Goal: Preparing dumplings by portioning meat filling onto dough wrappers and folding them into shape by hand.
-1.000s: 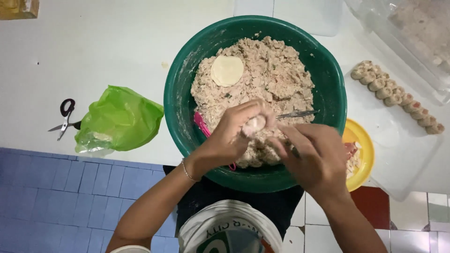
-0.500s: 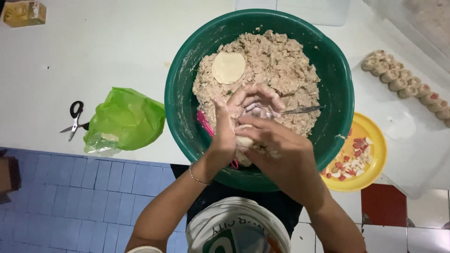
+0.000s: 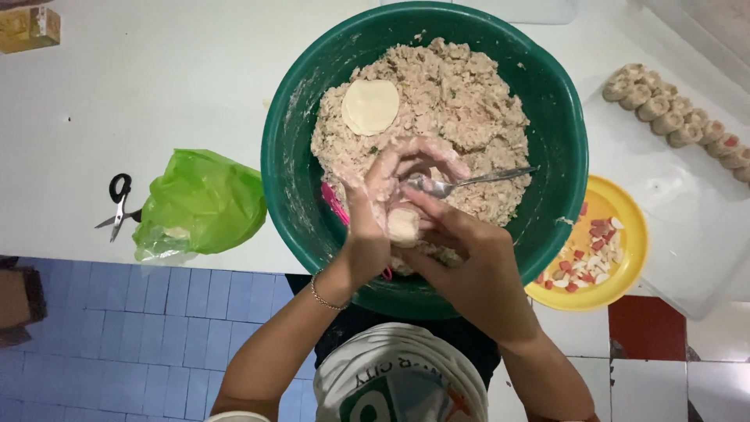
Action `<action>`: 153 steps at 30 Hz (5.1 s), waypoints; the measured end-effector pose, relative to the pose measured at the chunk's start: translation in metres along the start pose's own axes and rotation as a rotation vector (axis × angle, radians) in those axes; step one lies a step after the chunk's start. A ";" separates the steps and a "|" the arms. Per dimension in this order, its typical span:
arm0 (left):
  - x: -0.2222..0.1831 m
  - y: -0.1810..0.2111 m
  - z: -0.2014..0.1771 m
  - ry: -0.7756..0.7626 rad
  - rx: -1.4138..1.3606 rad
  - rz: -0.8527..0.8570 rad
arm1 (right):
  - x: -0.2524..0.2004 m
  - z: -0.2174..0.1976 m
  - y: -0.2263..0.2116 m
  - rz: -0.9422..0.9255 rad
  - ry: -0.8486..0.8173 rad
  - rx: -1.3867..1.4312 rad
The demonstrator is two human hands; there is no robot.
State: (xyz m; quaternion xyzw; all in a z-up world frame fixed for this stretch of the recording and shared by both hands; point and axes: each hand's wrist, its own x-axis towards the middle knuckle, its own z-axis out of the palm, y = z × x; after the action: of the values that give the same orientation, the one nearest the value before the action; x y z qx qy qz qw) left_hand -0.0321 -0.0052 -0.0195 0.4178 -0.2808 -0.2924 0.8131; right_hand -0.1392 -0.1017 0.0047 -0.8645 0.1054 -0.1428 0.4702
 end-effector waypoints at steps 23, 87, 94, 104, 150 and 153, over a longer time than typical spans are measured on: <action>-0.002 0.035 0.005 -0.353 0.763 0.129 | -0.022 -0.029 0.041 0.022 0.140 0.346; -0.059 0.011 -0.082 0.153 1.516 -0.037 | -0.024 -0.233 0.361 0.255 0.666 -0.313; -0.049 0.017 -0.062 0.190 1.501 -0.031 | -0.057 -0.191 0.263 0.261 0.984 -0.226; -0.044 0.014 -0.061 0.124 1.708 -0.020 | -0.020 -0.032 0.081 -0.498 0.576 -0.071; 0.132 -0.023 -0.157 -0.428 1.358 -0.188 | 0.152 -0.049 0.101 -0.016 -0.376 -1.737; 0.135 -0.053 -0.177 -0.434 1.470 0.021 | 0.131 -0.045 0.153 -0.347 -0.204 -1.667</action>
State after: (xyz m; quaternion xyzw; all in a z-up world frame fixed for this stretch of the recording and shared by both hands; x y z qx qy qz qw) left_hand 0.1698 -0.0356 -0.1224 0.7818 -0.5604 -0.0983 0.2552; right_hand -0.0392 -0.2602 -0.0816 -0.9404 -0.0005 -0.0101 -0.3400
